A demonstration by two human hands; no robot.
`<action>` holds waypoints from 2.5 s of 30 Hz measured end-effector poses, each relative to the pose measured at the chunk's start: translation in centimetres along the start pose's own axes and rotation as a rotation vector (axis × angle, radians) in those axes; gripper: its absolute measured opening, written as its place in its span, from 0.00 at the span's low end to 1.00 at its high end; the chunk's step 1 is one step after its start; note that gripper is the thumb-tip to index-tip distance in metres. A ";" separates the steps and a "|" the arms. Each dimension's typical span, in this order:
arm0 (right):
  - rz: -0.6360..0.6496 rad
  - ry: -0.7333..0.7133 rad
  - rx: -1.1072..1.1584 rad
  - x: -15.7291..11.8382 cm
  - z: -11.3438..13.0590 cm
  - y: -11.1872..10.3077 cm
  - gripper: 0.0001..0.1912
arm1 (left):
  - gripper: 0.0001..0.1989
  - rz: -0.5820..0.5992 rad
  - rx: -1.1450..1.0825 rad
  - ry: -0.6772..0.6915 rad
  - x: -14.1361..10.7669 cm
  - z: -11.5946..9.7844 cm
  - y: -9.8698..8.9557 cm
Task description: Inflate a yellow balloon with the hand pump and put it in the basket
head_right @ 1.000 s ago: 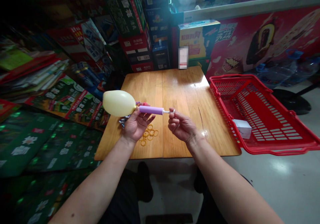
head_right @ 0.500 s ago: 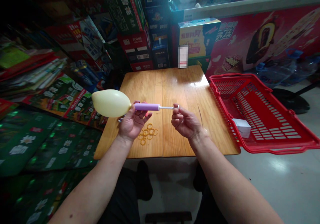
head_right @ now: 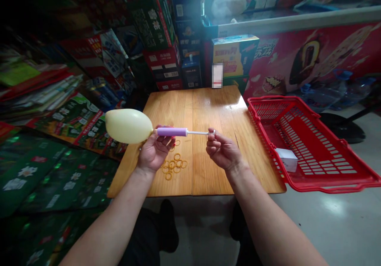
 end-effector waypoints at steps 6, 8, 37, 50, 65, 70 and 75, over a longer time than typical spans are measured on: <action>-0.045 0.087 0.037 0.9 -4.3 -0.5 0.13 | 0.15 -0.018 0.010 -0.108 -1.2 2.4 0.6; -0.028 0.084 0.029 0.9 -4.0 -0.2 0.12 | 0.14 -0.027 -0.014 -0.121 -1.0 2.2 0.6; -0.025 -0.023 -0.057 0.9 -2.7 1.0 0.13 | 0.16 0.003 -0.027 -0.089 -0.8 1.2 1.2; -0.002 -0.111 -0.035 0.7 0.3 1.3 0.13 | 0.13 -0.038 -0.077 0.014 0.5 -1.2 0.6; 0.003 -0.091 -0.054 1.1 -0.1 1.1 0.12 | 0.13 -0.018 -0.064 -0.016 0.6 -1.0 0.4; -0.037 -0.064 -0.009 1.4 -1.9 0.6 0.14 | 0.13 -0.001 -0.051 -0.032 -0.1 -0.4 0.7; -0.035 -0.018 -0.003 1.9 -3.8 0.7 0.11 | 0.14 -0.012 -0.041 -0.109 -0.5 1.1 1.1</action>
Point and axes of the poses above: each hand's wrist, its own x-axis towards the middle knuckle, its own y-axis out of the palm, z = x × y, the point moved 7 cm from there along x, towards the middle knuckle, and after that the axes turned 2 degrees about y, right-handed, at the moved point
